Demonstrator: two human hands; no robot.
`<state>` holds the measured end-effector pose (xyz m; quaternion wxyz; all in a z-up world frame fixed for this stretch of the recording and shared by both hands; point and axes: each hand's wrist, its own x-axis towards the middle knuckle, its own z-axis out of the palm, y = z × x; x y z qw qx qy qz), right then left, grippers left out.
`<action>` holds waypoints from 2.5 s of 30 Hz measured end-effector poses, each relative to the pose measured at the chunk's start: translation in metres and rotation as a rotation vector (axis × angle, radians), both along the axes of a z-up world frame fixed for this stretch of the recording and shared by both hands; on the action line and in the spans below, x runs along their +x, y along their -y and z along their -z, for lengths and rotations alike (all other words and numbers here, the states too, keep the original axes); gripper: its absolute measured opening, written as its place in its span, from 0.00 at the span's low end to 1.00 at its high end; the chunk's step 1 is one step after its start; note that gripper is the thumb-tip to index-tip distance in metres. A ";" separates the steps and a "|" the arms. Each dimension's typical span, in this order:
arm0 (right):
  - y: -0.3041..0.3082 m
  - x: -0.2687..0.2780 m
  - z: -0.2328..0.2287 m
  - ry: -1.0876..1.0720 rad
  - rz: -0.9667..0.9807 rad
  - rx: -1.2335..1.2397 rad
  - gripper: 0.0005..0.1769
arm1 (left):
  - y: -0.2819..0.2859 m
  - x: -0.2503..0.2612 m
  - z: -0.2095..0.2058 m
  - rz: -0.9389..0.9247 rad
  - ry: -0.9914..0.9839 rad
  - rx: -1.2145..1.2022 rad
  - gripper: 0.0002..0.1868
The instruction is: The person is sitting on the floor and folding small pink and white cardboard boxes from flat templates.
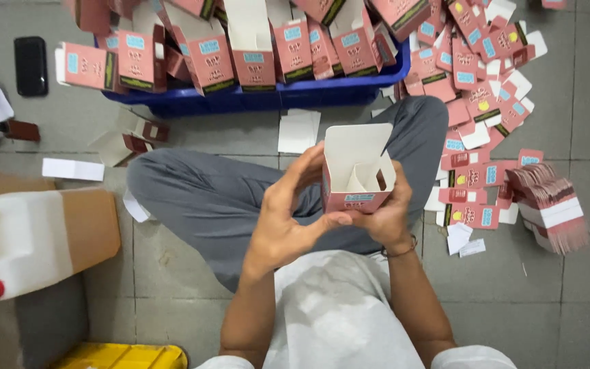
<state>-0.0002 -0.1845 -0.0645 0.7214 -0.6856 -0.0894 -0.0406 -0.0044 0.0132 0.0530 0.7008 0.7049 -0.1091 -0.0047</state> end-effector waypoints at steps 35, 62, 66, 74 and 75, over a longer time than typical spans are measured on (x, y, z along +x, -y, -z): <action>0.081 0.041 0.146 -0.264 0.169 0.219 0.20 | -0.159 0.209 0.025 -0.777 0.301 0.103 0.26; 0.075 0.044 0.152 -0.240 0.242 0.216 0.18 | -0.138 0.109 0.074 -0.933 0.437 0.301 0.03; 0.076 0.042 0.147 -0.256 0.246 0.208 0.18 | -0.093 0.059 0.124 -0.851 0.275 0.241 0.03; 0.079 0.034 0.149 -0.228 0.365 0.109 0.16 | -0.013 0.006 0.218 -0.502 -0.002 0.307 0.02; 0.081 0.033 0.151 -0.209 0.393 0.087 0.15 | -0.005 0.002 0.227 -0.438 -0.037 0.312 0.02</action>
